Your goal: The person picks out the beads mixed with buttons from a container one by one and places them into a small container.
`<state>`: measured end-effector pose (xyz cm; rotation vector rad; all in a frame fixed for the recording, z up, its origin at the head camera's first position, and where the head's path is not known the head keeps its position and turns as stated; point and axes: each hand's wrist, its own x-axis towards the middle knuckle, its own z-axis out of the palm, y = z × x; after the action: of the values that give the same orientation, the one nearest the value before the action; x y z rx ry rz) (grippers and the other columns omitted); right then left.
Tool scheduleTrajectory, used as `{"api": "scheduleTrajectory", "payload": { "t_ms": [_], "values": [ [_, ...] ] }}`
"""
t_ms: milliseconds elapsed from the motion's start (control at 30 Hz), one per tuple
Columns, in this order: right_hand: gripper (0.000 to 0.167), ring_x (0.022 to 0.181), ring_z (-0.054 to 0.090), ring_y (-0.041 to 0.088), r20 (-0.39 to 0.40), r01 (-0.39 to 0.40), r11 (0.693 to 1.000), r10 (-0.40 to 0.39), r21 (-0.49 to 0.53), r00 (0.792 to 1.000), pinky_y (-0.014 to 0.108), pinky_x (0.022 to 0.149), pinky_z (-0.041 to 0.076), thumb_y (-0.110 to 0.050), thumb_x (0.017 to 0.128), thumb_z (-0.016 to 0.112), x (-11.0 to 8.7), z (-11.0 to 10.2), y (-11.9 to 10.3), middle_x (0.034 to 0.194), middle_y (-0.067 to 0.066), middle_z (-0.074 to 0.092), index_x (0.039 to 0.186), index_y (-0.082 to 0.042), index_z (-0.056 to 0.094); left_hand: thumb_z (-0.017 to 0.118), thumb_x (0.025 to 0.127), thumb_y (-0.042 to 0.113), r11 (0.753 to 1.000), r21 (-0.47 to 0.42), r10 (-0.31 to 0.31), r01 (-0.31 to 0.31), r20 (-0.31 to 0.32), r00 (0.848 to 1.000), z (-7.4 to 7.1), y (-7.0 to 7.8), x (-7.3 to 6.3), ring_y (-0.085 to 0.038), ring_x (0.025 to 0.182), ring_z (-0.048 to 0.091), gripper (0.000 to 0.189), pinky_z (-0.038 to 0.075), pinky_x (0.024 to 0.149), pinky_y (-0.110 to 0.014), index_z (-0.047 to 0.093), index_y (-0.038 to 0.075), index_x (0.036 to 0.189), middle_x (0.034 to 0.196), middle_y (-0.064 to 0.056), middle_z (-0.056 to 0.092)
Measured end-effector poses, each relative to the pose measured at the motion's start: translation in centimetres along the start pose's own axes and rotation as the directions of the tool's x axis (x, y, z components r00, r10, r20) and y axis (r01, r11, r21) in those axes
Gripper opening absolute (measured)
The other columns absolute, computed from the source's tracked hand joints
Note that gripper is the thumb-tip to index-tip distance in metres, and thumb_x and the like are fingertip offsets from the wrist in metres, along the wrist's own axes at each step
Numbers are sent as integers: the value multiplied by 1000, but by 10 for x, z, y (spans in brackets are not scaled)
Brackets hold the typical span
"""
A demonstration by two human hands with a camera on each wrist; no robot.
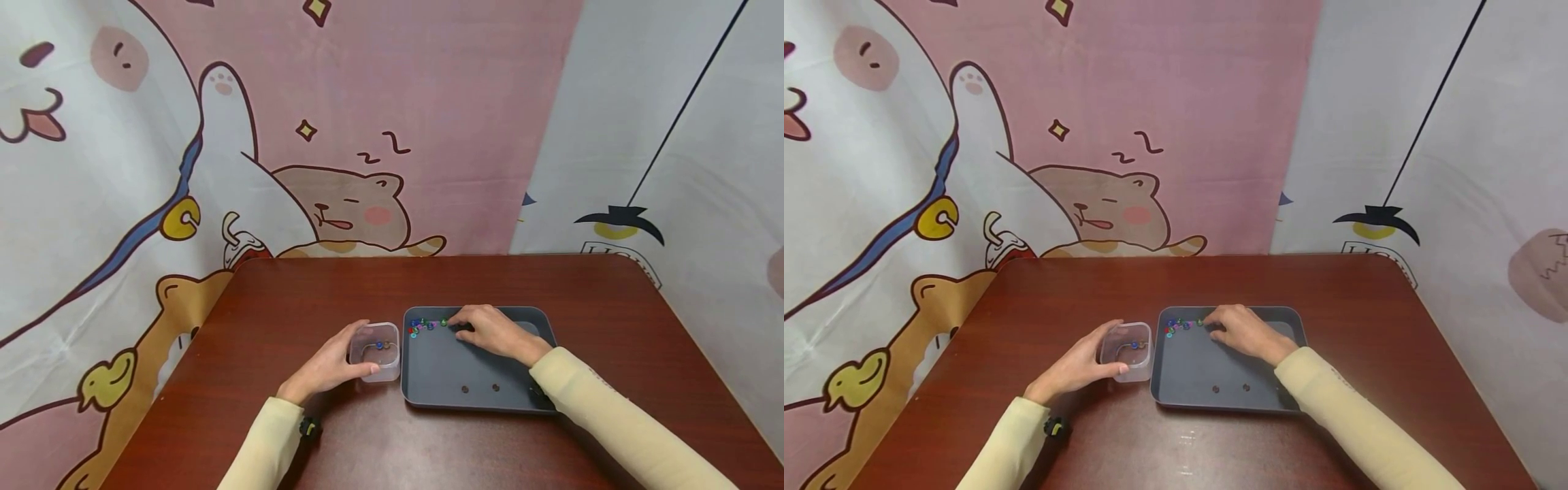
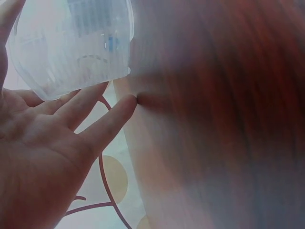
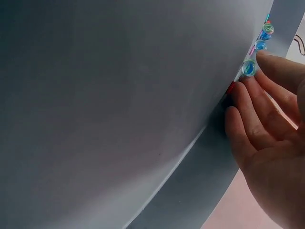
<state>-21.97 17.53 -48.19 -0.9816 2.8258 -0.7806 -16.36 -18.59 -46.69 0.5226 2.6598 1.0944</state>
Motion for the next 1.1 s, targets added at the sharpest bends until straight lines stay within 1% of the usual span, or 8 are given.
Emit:
{"api": "scheduleTrajectory", "payload": {
  "t_ms": [133,233,333,567,767,867,1000,1100],
  "values": [
    [27,104,70,23,7,0,1000,1,-9,1000,38,82,57,-10,94,77,0,0,0,121,9,72,121,-7,77,86,85,42,1000,-5,13,-13,-3,1000,0,-1,0,-29,136,49,93,39,113,-57,37,14,159,153,-9,48],
    [26,105,70,24,11,8,1000,-8,-16,1000,39,82,58,-9,94,77,1,1,0,120,8,72,120,-7,77,86,85,42,1000,-10,11,-11,1,1000,0,-1,0,-29,137,49,94,39,113,-56,36,14,159,153,-9,48],
    [25,105,70,24,5,24,999,-24,-28,1000,39,83,58,-7,93,77,2,1,0,118,8,72,118,-7,78,85,85,43,1000,-12,15,-15,2,1000,0,-1,0,-29,136,49,94,39,113,-57,36,13,159,153,-10,48],
    [21,99,71,22,-19,63,997,-64,-53,998,36,79,59,-4,93,77,2,2,1,112,6,73,114,-8,79,84,85,44,999,-4,34,-34,1,999,0,-2,1,-28,135,50,95,40,113,-56,35,11,159,152,-10,49],
    [20,100,71,22,-17,47,998,-48,-50,999,38,81,59,-6,94,76,2,2,1,112,6,73,114,-8,79,83,85,48,999,-4,45,-45,8,999,-1,-3,1,-28,136,49,96,40,113,-56,35,11,159,153,-10,48],
    [20,100,71,22,-19,41,998,-42,-42,999,38,81,59,-8,95,76,2,1,0,112,5,73,114,-9,79,83,85,49,999,-5,54,-54,11,998,-2,-3,1,-29,139,47,96,38,114,-56,36,10,159,154,-10,47],
    [19,101,70,21,-30,31,999,-32,-17,999,40,83,58,-9,96,75,1,-2,-3,111,2,73,114,-10,79,83,86,48,998,-5,62,-62,12,998,-2,-4,1,-29,143,44,96,36,116,-56,36,10,159,156,-11,45],
    [18,101,70,21,-47,22,1000,-22,4,999,41,84,58,-10,96,75,1,-7,-6,109,1,73,113,-10,79,83,86,49,998,-7,63,-63,11,998,-2,-3,0,-29,142,45,96,36,115,-56,35,11,159,155,-11,46]
  ]
}}
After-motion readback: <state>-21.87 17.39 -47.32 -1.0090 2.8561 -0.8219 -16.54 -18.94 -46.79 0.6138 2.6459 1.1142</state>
